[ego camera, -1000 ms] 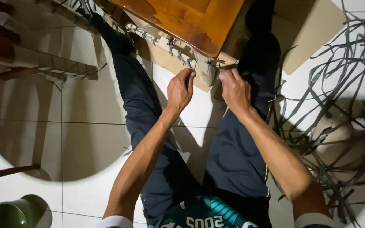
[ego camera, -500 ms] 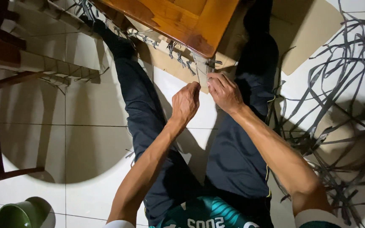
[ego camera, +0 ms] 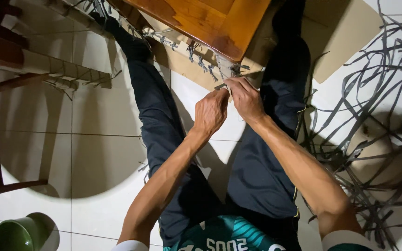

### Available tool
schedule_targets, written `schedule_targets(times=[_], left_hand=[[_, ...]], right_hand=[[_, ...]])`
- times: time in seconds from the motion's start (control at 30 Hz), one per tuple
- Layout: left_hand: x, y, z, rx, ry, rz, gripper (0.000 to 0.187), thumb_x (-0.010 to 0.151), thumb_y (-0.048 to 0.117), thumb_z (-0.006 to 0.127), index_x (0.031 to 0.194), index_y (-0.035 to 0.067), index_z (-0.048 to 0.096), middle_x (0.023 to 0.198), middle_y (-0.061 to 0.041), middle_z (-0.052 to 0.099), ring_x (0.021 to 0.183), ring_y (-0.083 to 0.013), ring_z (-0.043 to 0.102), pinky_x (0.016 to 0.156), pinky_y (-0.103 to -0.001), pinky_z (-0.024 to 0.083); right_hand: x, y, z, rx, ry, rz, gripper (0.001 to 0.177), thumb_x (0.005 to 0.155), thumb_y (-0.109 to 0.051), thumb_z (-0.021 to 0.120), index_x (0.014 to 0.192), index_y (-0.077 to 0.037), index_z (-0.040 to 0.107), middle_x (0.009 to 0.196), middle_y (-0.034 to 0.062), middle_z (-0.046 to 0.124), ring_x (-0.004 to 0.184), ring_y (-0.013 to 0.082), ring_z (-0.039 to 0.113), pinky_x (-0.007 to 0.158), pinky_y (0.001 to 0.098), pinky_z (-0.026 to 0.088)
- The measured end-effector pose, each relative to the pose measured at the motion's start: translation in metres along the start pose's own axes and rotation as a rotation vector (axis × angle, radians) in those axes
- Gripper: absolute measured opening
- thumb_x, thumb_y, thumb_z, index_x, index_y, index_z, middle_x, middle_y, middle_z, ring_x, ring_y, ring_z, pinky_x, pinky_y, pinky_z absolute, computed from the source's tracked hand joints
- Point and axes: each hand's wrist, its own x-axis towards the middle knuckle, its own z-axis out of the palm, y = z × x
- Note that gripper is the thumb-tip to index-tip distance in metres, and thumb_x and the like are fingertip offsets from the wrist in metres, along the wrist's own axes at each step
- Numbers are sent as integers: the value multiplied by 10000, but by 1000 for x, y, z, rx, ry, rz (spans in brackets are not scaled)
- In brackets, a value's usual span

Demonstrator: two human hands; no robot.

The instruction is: The person is wrapping furniture components with cardboard and securing them using black plastic ties.

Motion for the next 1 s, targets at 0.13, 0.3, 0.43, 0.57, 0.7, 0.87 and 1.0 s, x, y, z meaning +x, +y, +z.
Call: schedule_targets(times=[0.13, 0.3, 0.43, 0.57, 0.7, 0.87, 1.0], left_hand=[[4, 4, -6, -87, 18, 36, 76, 961, 79, 575, 1018, 61, 621, 955, -151, 695, 863, -379, 663, 712, -478, 531], [-2, 10, -7, -210, 48, -66, 95, 1001, 98, 646, 1012, 5, 632, 923, -207, 656, 836, -410, 635, 723, -471, 521], [-23, 17, -9, -308, -41, -153, 144, 983, 131, 673, 967, -9, 643, 877, -192, 647, 752, -380, 640, 687, -453, 510], [-73, 2, 9, -316, -147, 153, 125, 891, -1, 624, 1007, 3, 671, 910, -192, 642, 873, -409, 622, 765, -453, 518], [-84, 5, -12, -261, -326, 74, 164, 996, 130, 666, 906, -3, 636, 863, -187, 628, 857, -387, 624, 768, -443, 503], [-45, 44, -53, -278, 204, 292, 177, 1004, 88, 607, 840, 46, 559, 1067, -262, 637, 990, -436, 590, 888, -462, 462], [-49, 28, -15, -1168, 143, -276, 225, 1056, 168, 465, 889, 48, 556, 913, -51, 573, 779, -205, 525, 849, -374, 522]], right_hand=[[2, -2, -7, -7, -52, -80, 349, 887, 142, 603, 1206, 28, 688, 1163, 161, 695, 1094, 341, 678, 953, 410, 563], [7, 0, -9, 4, -76, -103, 324, 864, 134, 628, 1152, 6, 705, 1113, 138, 696, 1052, 330, 674, 911, 398, 565], [9, -1, -12, 21, -101, -89, 359, 815, 155, 604, 1114, -14, 708, 1078, 132, 687, 1023, 331, 655, 877, 415, 550], [8, -4, -11, 60, -97, -85, 365, 823, 173, 568, 1117, -7, 686, 1092, 142, 669, 1056, 340, 643, 912, 425, 544], [6, -1, -9, 47, -96, -67, 285, 858, 130, 624, 1094, -18, 682, 1087, 139, 671, 1054, 343, 645, 904, 425, 541], [7, -2, -10, 55, -101, -68, 259, 890, 99, 667, 1129, -1, 678, 1096, 144, 673, 1057, 344, 645, 906, 426, 541], [1, -1, -9, -1, -113, -58, 249, 880, 81, 697, 1112, -7, 679, 1089, 144, 670, 1049, 344, 641, 900, 418, 543]])
